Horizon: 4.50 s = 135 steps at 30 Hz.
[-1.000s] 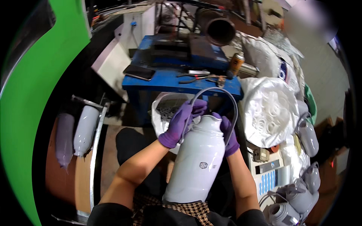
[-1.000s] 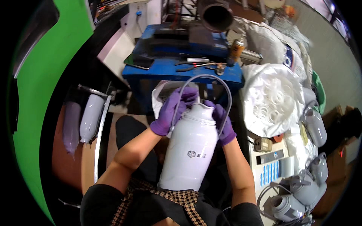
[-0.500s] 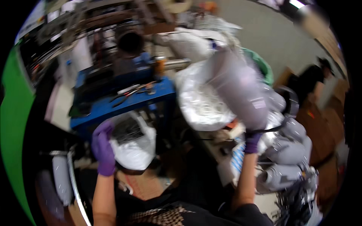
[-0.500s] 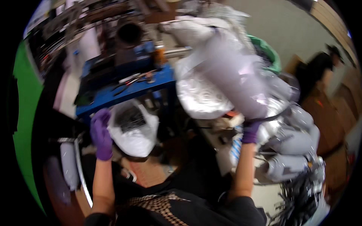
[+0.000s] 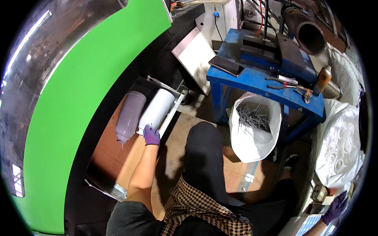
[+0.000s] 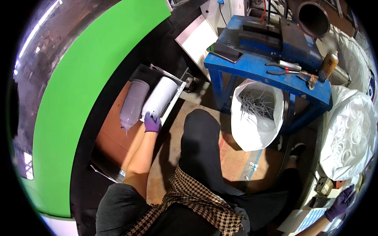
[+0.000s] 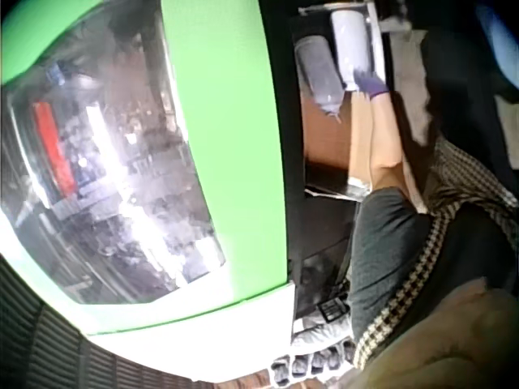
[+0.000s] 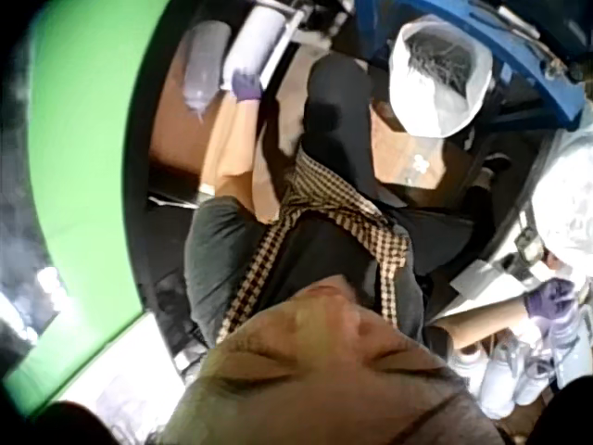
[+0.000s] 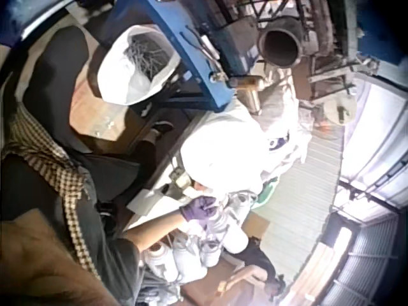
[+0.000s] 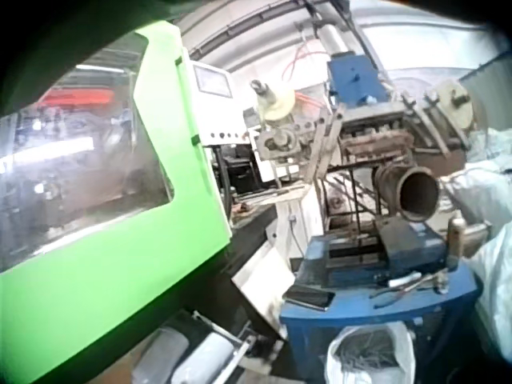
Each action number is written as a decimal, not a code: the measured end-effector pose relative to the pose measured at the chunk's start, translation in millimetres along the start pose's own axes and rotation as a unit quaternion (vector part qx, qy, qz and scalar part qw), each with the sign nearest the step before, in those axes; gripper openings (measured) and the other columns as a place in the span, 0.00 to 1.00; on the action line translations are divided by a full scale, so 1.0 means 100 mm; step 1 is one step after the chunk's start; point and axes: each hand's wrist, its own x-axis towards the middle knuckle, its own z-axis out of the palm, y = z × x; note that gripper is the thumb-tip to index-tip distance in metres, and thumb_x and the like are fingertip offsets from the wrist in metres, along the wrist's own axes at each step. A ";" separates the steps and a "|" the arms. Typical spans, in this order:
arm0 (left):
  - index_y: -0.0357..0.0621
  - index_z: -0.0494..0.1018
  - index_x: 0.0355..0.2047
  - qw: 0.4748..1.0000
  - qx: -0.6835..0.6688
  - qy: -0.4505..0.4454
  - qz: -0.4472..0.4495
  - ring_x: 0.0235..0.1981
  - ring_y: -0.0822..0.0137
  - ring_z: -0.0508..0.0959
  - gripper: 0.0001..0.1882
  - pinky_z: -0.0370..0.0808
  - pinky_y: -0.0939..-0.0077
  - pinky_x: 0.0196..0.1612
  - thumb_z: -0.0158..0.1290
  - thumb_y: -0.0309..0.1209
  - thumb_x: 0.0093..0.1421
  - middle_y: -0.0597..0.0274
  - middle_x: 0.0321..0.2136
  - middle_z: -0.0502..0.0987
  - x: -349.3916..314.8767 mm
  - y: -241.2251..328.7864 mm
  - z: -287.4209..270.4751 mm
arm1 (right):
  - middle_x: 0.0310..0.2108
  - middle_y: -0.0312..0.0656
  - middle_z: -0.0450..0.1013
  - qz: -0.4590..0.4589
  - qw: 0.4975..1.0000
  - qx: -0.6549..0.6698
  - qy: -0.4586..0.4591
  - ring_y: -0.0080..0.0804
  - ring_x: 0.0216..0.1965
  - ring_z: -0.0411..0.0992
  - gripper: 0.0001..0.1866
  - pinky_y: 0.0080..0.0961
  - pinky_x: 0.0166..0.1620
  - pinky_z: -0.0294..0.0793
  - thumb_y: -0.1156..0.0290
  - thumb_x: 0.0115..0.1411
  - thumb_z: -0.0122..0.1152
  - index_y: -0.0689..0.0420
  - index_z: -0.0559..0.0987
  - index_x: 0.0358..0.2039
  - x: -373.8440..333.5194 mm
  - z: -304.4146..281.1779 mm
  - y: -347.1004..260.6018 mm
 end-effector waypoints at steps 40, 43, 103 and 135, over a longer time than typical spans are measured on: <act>0.48 0.68 0.64 0.550 0.099 -0.651 0.514 0.58 0.50 0.77 0.45 0.71 0.48 0.64 0.71 0.40 0.45 0.56 0.59 0.76 -3.29 0.34 3.04 | 0.58 0.37 0.72 -0.286 0.939 -0.107 -0.157 0.33 0.33 0.74 0.34 0.31 0.34 0.75 0.61 0.53 0.70 0.44 0.74 0.62 -1.78 3.05 -4.51; 0.49 0.70 0.63 0.545 0.145 -0.655 0.503 0.58 0.50 0.76 0.45 0.71 0.47 0.64 0.70 0.39 0.41 0.56 0.59 0.76 -3.33 0.08 3.02 | 0.52 0.34 0.72 -0.242 0.936 -0.184 -0.177 0.32 0.33 0.74 0.31 0.32 0.33 0.75 0.63 0.51 0.70 0.44 0.76 0.58 -1.84 3.28 -4.40; 0.47 0.69 0.66 0.623 0.113 -0.572 0.522 0.57 0.49 0.75 0.48 0.68 0.53 0.64 0.73 0.41 0.42 0.58 0.55 0.78 -3.30 -0.13 3.32 | 0.36 0.49 0.81 -0.185 0.951 0.135 -0.208 0.47 0.36 0.82 0.15 0.29 0.41 0.80 0.84 0.44 0.70 0.61 0.83 0.36 -1.09 2.93 -4.60; 0.42 0.70 0.54 0.522 0.157 -0.581 0.604 0.53 0.46 0.76 0.40 0.62 0.35 0.66 0.73 0.46 0.45 0.53 0.51 0.76 -3.69 0.44 3.23 | 0.47 0.49 0.78 -0.141 0.977 0.136 -0.081 0.44 0.50 0.78 0.18 0.35 0.53 0.77 0.81 0.56 0.65 0.60 0.82 0.49 -1.71 2.00 -3.95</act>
